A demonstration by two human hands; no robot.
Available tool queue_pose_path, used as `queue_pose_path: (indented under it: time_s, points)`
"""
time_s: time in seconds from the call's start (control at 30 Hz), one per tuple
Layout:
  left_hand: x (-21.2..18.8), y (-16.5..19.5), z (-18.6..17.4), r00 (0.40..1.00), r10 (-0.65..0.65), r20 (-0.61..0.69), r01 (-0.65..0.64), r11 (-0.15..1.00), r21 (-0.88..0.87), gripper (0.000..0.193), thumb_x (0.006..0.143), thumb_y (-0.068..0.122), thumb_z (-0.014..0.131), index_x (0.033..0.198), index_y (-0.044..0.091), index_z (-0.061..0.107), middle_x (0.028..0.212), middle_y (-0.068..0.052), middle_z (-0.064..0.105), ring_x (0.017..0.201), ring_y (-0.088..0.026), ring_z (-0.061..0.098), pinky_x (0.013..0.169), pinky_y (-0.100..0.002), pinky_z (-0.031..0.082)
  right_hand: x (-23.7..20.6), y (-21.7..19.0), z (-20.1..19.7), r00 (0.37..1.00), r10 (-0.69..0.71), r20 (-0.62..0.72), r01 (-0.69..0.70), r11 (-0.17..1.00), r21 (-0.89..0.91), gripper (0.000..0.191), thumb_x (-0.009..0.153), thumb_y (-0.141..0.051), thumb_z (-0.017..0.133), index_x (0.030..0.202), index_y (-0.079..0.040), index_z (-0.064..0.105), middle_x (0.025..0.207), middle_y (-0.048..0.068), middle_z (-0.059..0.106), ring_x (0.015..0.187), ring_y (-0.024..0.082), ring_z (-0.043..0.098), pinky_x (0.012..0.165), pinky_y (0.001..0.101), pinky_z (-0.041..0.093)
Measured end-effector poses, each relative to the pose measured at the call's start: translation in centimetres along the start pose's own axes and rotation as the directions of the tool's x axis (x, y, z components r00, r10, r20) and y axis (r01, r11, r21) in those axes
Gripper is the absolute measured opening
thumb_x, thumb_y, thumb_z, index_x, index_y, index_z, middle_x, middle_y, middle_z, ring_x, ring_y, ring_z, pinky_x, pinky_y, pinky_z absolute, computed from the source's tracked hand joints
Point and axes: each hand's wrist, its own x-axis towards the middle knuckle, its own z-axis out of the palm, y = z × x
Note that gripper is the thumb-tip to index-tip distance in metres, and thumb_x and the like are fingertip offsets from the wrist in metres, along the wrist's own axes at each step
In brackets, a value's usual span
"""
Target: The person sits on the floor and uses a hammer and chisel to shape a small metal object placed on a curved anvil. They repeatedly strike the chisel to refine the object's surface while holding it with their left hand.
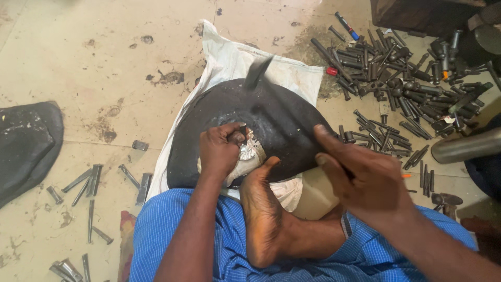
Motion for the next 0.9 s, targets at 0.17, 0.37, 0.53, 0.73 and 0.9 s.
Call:
queue_pose_path:
  time_s: [0.17, 0.37, 0.53, 0.73, 0.9]
  points:
    - [0.0, -0.2, -0.1, 0.996, 0.085, 0.002, -0.085, 0.989, 0.125, 0.019, 0.079, 0.003, 0.077, 0.097, 0.009, 0.08, 0.082, -0.013, 0.077, 0.071, -0.022, 0.077, 0.064, -0.034, 0.054, -0.2, 0.2, 0.2, 0.964, -0.008, 0.265, -0.013, 0.997, 0.077, 0.05, 0.09, -0.016, 0.071, 0.138, -0.011, 0.062, 0.072, 0.009, 0.073, 0.053, 0.018, 0.068, 0.052, 0.0365, 0.055]
    - [-0.2, -0.5, 0.0, 0.993, 0.114, -0.008, -0.112, 0.986, 0.126, 0.023, 0.08, 0.003, 0.075, 0.1, 0.014, 0.082, 0.084, -0.013, 0.077, 0.072, -0.024, 0.077, 0.066, -0.034, 0.056, -1.5, 0.4, 0.4, 0.992, 0.127, 0.002, -0.127, 0.992, -0.002, 0.052, 0.09, -0.016, 0.072, 0.141, -0.018, 0.061, 0.071, 0.01, 0.07, 0.054, 0.018, 0.068, 0.053, 0.0354, 0.054]
    - [-0.4, -0.6, 0.2, 0.991, 0.132, 0.006, -0.132, 0.985, 0.113, 0.024, 0.08, 0.006, 0.075, 0.101, 0.015, 0.08, 0.084, -0.011, 0.078, 0.075, -0.023, 0.078, 0.067, -0.034, 0.057, -2.5, 1.1, 1.3, 0.989, 0.028, 0.142, -0.042, 0.994, 0.096, 0.054, 0.089, -0.014, 0.073, 0.141, -0.018, 0.061, 0.07, 0.008, 0.067, 0.055, 0.016, 0.065, 0.054, 0.0342, 0.053]
    - [-0.6, -0.4, 0.0, 0.97, 0.244, -0.016, -0.237, 0.954, 0.186, 0.023, 0.078, 0.008, 0.08, 0.101, 0.014, 0.081, 0.085, -0.012, 0.077, 0.076, -0.027, 0.077, 0.067, -0.036, 0.056, -3.6, 1.2, 2.0, 0.983, 0.113, 0.144, -0.125, 0.989, 0.079, 0.052, 0.089, -0.015, 0.073, 0.14, -0.017, 0.062, 0.063, 0.006, 0.06, 0.048, 0.014, 0.057, 0.048, 0.0332, 0.05]
    - [-0.9, -0.4, 0.0, 0.969, 0.246, -0.017, -0.239, 0.951, 0.195, 0.022, 0.079, 0.009, 0.08, 0.1, 0.016, 0.081, 0.084, -0.012, 0.077, 0.076, -0.027, 0.076, 0.068, -0.037, 0.056, -4.9, 1.4, 2.6, 0.997, 0.061, 0.05, -0.063, 0.997, 0.033, 0.051, 0.091, -0.013, 0.072, 0.14, -0.015, 0.061, 0.065, 0.005, 0.061, 0.05, 0.015, 0.057, 0.049, 0.0315, 0.05]
